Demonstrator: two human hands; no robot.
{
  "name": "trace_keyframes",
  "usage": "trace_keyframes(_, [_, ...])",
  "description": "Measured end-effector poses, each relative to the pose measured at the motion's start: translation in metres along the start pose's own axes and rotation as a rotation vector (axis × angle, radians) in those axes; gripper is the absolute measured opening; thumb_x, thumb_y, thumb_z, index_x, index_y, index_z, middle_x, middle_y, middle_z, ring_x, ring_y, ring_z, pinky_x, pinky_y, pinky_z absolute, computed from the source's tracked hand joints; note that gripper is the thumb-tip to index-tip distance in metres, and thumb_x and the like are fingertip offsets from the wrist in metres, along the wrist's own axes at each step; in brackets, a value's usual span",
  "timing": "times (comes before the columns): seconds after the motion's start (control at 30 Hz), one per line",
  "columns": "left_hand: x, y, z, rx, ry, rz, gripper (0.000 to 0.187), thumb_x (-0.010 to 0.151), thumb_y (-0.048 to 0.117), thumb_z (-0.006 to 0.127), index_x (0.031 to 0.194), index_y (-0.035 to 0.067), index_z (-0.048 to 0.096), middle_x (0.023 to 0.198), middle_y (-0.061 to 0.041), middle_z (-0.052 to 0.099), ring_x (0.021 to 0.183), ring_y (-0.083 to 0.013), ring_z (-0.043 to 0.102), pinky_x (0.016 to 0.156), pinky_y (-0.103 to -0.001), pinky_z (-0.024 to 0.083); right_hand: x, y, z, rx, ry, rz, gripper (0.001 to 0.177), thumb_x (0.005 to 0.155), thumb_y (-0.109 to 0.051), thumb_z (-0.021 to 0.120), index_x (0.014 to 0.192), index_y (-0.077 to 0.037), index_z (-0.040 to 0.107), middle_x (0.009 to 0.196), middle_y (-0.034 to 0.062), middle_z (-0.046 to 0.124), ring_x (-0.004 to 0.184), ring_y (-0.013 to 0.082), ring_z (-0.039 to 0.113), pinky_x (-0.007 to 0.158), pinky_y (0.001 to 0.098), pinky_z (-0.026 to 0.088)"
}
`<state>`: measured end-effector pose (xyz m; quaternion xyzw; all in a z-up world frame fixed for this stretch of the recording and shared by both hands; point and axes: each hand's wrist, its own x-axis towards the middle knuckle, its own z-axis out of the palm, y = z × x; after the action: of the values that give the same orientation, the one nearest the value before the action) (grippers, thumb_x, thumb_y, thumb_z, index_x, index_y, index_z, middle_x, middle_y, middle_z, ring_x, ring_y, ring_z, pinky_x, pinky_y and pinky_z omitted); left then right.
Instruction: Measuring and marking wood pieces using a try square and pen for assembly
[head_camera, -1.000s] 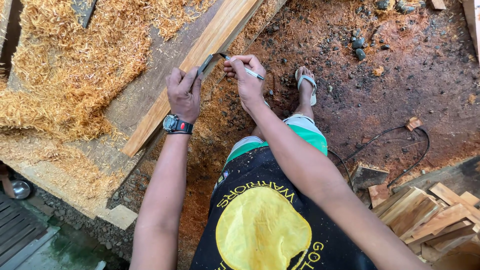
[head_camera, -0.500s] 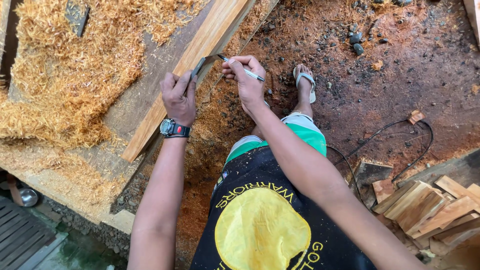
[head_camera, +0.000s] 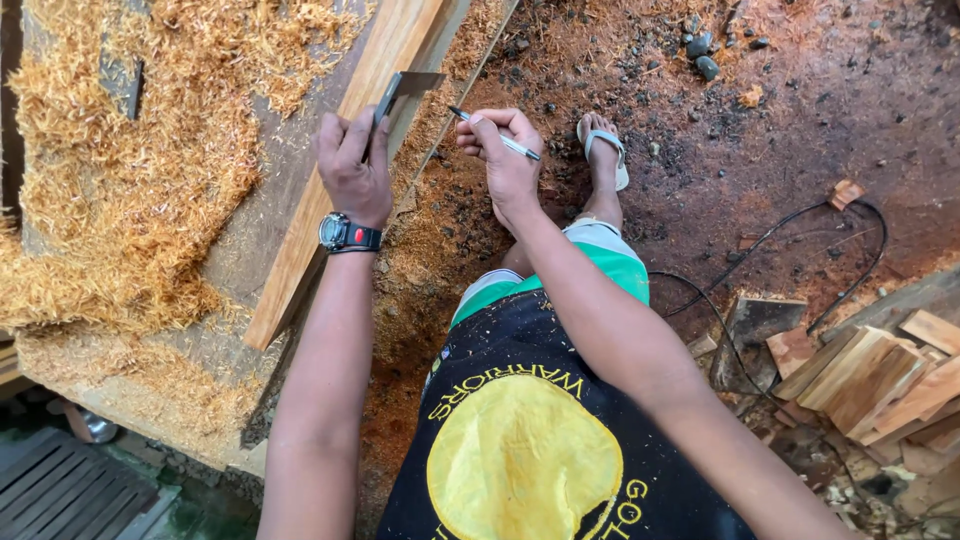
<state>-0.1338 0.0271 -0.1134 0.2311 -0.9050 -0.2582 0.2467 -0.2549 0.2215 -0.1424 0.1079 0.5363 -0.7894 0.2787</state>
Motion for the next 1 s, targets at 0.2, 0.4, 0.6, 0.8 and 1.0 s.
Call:
trace_keyframes(0.2, [0.000,0.000,-0.001,0.001,0.014,-0.037,0.020,0.130,0.029,0.080,0.137,0.015,0.092,0.101,0.004,0.041,0.099,-0.0183,0.055,0.096,-0.039,0.052,0.005,-0.005,0.007,0.039,-0.013,-0.025,0.020,0.113,-0.014,0.087,0.125,-0.001,0.079,0.107,0.0241,0.092,0.091,0.0235,0.093,0.079,0.0294,0.076])
trace_keyframes(0.4, [-0.003,-0.005,0.002,0.139,0.027,0.043,0.027,0.128,0.036,0.079,0.140,0.013,0.089,0.105,-0.004,0.050,0.098,-0.0257,0.050,0.083,-0.042,0.040,0.010,-0.015,0.016,0.088,-0.015,0.001,0.015,0.110,-0.015,0.084,0.116,-0.002,0.079,0.106,0.0235,0.092,0.086,0.0248,0.089,0.073,0.0307,0.069])
trace_keyframes(0.6, [-0.003,-0.006,0.002,0.139,0.052,0.076,0.023,0.127,0.032,0.083,0.140,0.014,0.089,0.104,-0.004,0.050,0.097,-0.0253,0.051,0.083,-0.043,0.041,0.015,-0.013,0.017,0.094,-0.041,-0.013,0.018,0.112,-0.015,0.083,0.121,0.000,0.079,0.109,0.0252,0.092,0.088,0.0255,0.089,0.074,0.0313,0.072])
trace_keyframes(0.8, [-0.001,0.002,0.000,0.107,0.057,0.065,0.023,0.126,0.027,0.085,0.139,0.009,0.090,0.102,-0.005,0.050,0.095,-0.0263,0.051,0.082,-0.043,0.041,0.020,-0.011,0.020,0.070,-0.069,-0.038,0.017,0.114,-0.018,0.083,0.121,-0.003,0.079,0.112,0.0234,0.093,0.091,0.0253,0.091,0.074,0.0307,0.072])
trace_keyframes(1.0, [-0.002,0.004,0.002,0.164,0.067,0.064,0.023,0.126,0.030,0.084,0.138,0.011,0.089,0.102,-0.004,0.051,0.096,-0.0251,0.051,0.081,-0.042,0.043,0.027,-0.009,0.027,0.064,-0.091,-0.056,0.020,0.115,-0.018,0.083,0.125,0.000,0.080,0.113,0.0237,0.093,0.093,0.0232,0.089,0.075,0.0283,0.071])
